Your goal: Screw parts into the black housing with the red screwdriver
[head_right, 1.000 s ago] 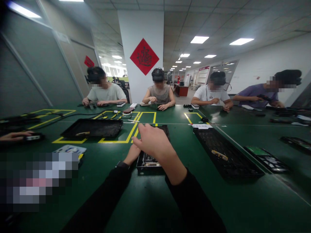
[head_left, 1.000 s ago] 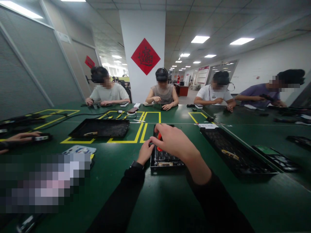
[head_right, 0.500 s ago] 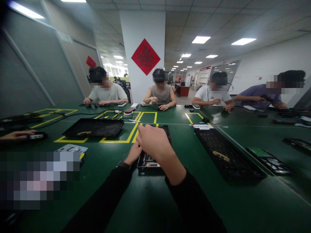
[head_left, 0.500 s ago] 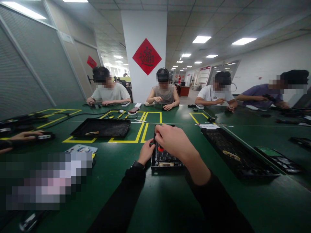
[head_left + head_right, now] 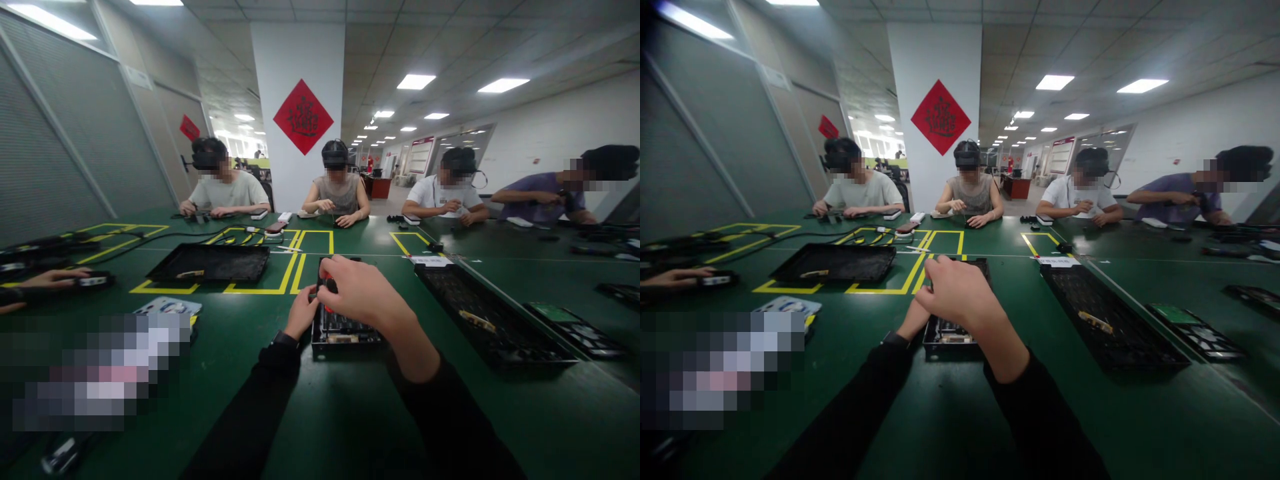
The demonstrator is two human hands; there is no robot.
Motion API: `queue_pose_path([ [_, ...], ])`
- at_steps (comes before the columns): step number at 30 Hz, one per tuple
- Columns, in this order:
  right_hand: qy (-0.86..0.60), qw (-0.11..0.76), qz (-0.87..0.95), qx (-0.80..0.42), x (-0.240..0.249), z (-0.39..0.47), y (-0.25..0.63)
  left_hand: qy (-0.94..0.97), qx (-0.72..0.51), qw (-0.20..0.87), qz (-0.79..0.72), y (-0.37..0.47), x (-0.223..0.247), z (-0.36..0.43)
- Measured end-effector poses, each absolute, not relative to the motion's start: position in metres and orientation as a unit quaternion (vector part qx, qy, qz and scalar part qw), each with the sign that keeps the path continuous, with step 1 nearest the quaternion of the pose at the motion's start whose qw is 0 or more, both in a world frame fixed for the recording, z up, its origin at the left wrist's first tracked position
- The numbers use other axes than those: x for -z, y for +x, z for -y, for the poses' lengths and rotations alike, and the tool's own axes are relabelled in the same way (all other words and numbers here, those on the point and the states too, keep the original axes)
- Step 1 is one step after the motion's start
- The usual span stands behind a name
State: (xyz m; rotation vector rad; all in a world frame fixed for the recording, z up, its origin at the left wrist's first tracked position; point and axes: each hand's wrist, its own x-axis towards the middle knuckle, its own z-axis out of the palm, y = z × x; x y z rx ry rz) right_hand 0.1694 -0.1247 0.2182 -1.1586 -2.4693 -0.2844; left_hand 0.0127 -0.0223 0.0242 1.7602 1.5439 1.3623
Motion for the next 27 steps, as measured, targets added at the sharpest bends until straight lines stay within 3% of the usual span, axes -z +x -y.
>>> queue_pose_path([
  [27, -0.42, 0.22, 0.877, 0.078, -0.216, 0.117, 0.171, 0.644, -0.49, 0.19, -0.556, 0.01, -0.018, 0.018],
])
